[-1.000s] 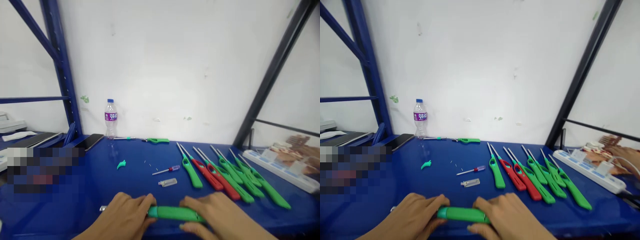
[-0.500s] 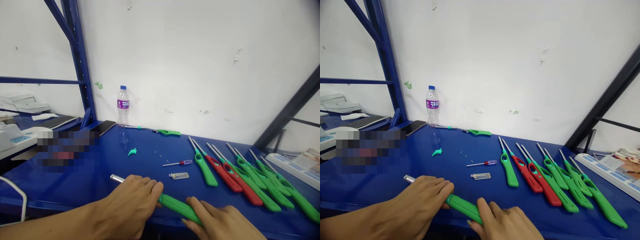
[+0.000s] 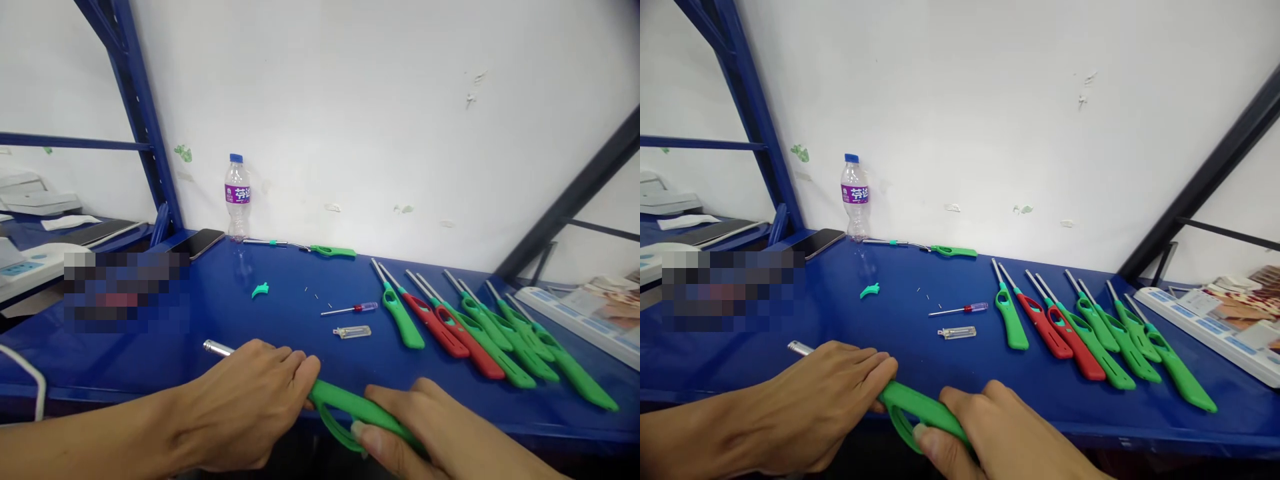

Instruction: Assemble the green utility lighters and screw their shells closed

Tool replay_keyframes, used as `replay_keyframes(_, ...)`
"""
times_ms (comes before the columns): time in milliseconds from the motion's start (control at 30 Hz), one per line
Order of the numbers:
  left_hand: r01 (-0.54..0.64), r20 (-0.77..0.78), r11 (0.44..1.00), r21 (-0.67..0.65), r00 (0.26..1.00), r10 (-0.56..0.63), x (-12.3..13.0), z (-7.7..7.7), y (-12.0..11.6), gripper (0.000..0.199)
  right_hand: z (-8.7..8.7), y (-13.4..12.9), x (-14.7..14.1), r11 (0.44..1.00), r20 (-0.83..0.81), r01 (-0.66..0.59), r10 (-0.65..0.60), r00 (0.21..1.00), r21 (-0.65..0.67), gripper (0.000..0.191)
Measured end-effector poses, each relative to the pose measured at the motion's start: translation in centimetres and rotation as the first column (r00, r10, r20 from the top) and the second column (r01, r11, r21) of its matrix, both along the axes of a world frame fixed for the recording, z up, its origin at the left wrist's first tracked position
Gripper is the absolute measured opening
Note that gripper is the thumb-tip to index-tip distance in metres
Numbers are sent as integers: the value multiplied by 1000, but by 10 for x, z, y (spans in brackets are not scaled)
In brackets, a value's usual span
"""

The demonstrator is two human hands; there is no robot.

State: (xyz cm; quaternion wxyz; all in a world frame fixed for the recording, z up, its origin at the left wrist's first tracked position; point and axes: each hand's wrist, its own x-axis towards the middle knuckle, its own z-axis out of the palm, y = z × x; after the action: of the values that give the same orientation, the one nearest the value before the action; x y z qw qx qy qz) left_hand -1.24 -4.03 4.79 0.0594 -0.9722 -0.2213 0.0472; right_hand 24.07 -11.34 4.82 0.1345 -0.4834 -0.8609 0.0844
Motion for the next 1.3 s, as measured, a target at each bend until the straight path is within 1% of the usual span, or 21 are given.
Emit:
replay_keyframes(67, 3, 3, 999, -46, 1000, -3, -1, 2, 0, 31, -1, 1, -3, 998, 91, -14, 8, 996, 67, 38)
replay_keyframes(133, 3, 4, 995, -99, 1000, -3, -4, 4, 1, 27, -4, 2, -8, 992, 211, -53, 28, 977, 117, 29)
replay_keyframes(200, -12, -7, 991, -136, 1000, 12, -8, 6, 4, 22, -7, 4, -13, 988, 320, -82, 37, 947, 128, 23)
replay_keyframes(267, -26, -27, 990, -142, 999, 22, -11, 7, 6, 21, -9, 8, -17, 989, 398, -102, 50, 916, 109, 21)
replay_keyframes(367, -34, -9, 991, -133, 999, 33, -14, 10, 6, 22, -13, 14, -18, 988, 440, -129, 76, 895, 90, 19)
replay_keyframes(433, -52, 38, 990, -129, 998, 57, -15, 10, 4, 20, -15, 20, -18, 983, 422, -123, 56, 905, 134, 18)
replay_keyframes(500, -94, 111, 988, -125, 988, 108, -16, 8, 3, 17, -18, 25, -19, 981, 381, -96, 24, 924, 169, 22)
replay_keyframes(533, -114, 152, 985, -133, 979, 133, -17, 5, 3, 17, -19, 27, -19, 981, 357, -82, 14, 934, 178, 25)
replay_keyframes(600, -142, 233, 975, -172, 956, 181, -21, -7, 6, 23, -24, 31, -21, 978, 314, -70, 4, 949, 198, 34)
replay_keyframes(633, -162, 256, 963, -213, 942, 216, -25, -14, 9, 25, -26, 32, -22, 973, 302, -72, 3, 953, 218, 40)
replay_keyframes(700, -200, 324, 946, -254, 904, 278, -34, -32, 15, 23, -30, 33, -23, 960, 288, -95, 16, 958, 263, 50)
replay_keyframes(767, -233, 408, 941, -244, 856, 318, -46, -48, 21, 21, -31, 35, -22, 953, 262, -116, 40, 964, 281, 48)
replay_keyframes(833, -257, 485, 938, -235, 805, 342, -58, -60, 25, 20, -27, 41, -16, 958, 213, -109, 53, 976, 265, 37)
replay_keyframes(900, -297, 545, 930, -217, 754, 368, -70, -66, 28, 23, -20, 54, -6, 967, 175, -72, 29, 984, 244, 32)
replay_keyframes(967, -318, 592, 927, -201, 714, 373, -78, -67, 31, 27, -12, 73, 9, 965, 196, -36, -16, 981, 260, 31)
replay_keyframes(1033, -332, 610, 922, -198, 694, 381, -84, -68, 33, 28, -8, 97, 25, 964, 243, -21, -45, 969, 264, 33)
replay_keyframes(1067, -343, 613, 917, -201, 686, 391, -86, -68, 34, 27, -6, 108, 33, 971, 267, -25, -41, 963, 237, 33)
replay_keyframes(1100, -354, 617, 912, -205, 677, 401, -86, -69, 34, 26, -5, 119, 39, 980, 287, -54, -4, 958, 194, 32)
replay_keyframes(1167, -369, 633, 905, -213, 654, 415, -86, -73, 35, 26, -6, 136, 48, 983, 310, -104, 53, 949, 151, 25)
replay_keyframes(1233, -371, 661, 905, -207, 629, 409, -84, -78, 35, 30, -8, 145, 52, 981, 319, -139, 90, 944, 134, 16)
replay_keyframes(1300, -374, 685, 905, -203, 606, 404, -82, -81, 35, 36, -11, 148, 52, 979, 315, -153, 105, 943, 133, 9)
